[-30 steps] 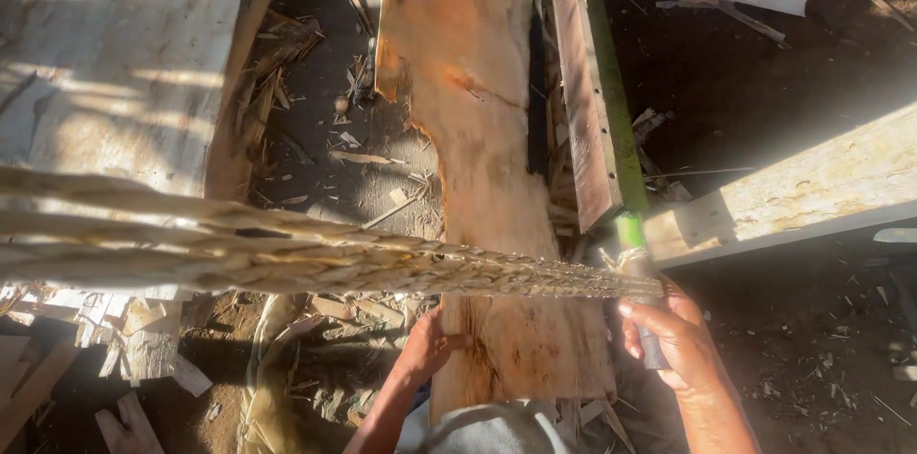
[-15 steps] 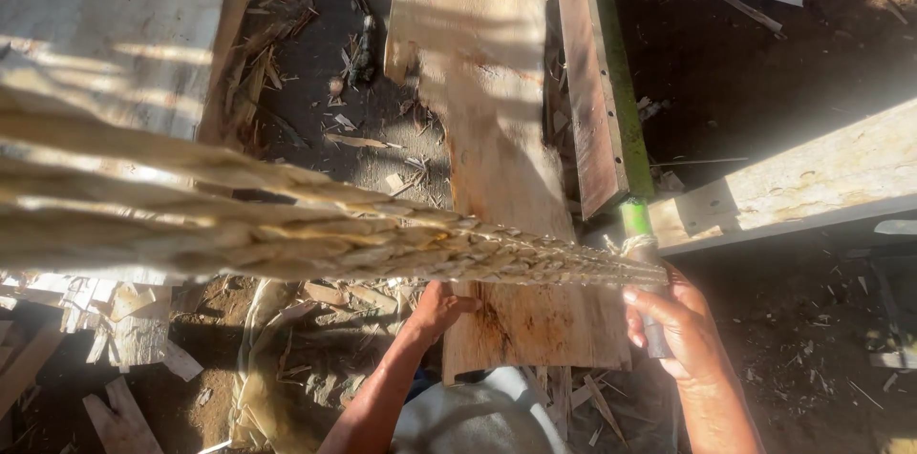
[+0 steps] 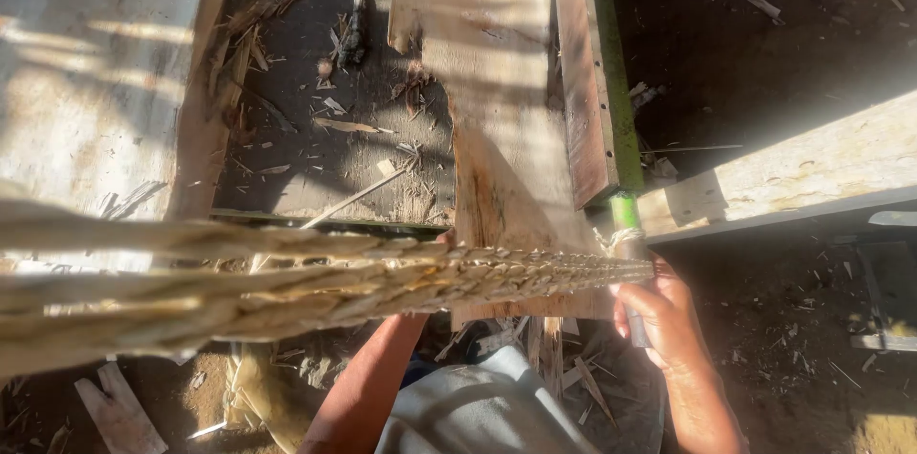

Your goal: Feeding and sorting thin sheets of wood veneer through a processing machine.

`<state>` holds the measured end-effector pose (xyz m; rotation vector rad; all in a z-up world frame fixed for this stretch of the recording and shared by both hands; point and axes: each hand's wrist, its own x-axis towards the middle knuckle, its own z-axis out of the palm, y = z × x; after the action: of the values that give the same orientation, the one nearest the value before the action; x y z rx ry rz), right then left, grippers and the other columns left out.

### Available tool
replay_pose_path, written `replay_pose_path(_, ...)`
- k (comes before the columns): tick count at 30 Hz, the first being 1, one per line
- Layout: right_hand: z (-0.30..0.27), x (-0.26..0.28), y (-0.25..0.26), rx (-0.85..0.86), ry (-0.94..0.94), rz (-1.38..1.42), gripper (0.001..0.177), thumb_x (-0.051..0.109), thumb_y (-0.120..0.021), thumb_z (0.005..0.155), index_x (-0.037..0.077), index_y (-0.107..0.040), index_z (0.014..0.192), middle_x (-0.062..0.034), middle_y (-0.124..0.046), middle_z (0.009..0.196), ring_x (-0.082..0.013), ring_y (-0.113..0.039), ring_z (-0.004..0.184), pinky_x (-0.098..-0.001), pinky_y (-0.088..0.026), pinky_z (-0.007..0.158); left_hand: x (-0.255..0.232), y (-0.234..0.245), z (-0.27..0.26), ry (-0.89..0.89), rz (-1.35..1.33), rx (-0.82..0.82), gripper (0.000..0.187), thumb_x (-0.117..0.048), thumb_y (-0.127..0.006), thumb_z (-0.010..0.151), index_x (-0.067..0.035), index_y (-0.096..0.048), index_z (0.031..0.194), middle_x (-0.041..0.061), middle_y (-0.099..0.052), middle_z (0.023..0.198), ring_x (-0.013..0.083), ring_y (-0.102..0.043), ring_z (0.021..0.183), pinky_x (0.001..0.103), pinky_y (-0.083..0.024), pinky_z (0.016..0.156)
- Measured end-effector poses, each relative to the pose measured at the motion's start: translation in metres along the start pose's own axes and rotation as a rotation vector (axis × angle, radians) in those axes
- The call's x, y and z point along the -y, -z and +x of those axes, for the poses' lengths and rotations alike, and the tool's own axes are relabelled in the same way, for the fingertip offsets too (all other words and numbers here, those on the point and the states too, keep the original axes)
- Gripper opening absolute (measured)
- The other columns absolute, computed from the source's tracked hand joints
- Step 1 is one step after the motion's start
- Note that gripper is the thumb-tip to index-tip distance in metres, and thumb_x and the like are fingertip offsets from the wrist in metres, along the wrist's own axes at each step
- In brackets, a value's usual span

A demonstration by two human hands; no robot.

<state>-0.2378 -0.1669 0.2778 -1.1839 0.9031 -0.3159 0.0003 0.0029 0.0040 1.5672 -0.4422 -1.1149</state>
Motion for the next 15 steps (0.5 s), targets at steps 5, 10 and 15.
replay_pose_path(5,0.03,-0.068,0.005,-0.078,0.036,-0.196,0.037,0.003,-0.065,0.083,0.002,-0.05,0.118,-0.0072,-0.058,0.074,-0.0145,-0.054,0.044,-0.0317,-0.043,0.033,-0.026,0.013,-0.008,0.088,0.005,-0.045,0.045,-0.006,-0.077,0.081,-0.001,-0.062,0.123,0.021,-0.078,0.103,0.0248,-0.075,0.089,0.042,-0.061,0.087)
replay_pose_path(10,0.027,-0.067,-0.002,-0.107,-0.06,-0.37,0.043,0.007,-0.063,0.085,0.01,-0.048,0.125,-0.0065,-0.058,0.072,-0.0155,-0.053,0.043,-0.0323,-0.044,0.034,-0.038,0.016,-0.011,0.123,0.019,-0.071,0.053,-0.007,-0.078,0.082,0.004,-0.055,0.129,0.023,-0.077,0.106,0.0264,-0.074,0.095,0.041,-0.06,0.091)
replay_pose_path(15,0.006,-0.002,-0.006,-0.059,-0.107,-0.419,0.042,0.01,-0.065,0.085,0.008,-0.047,0.122,-0.0102,-0.06,0.068,-0.0164,-0.057,0.041,-0.0342,-0.048,0.034,-0.046,0.023,0.027,0.179,0.053,-0.111,0.067,-0.011,-0.078,0.087,0.012,-0.044,0.138,0.028,-0.073,0.114,0.0299,-0.071,0.108,0.04,-0.056,0.099)
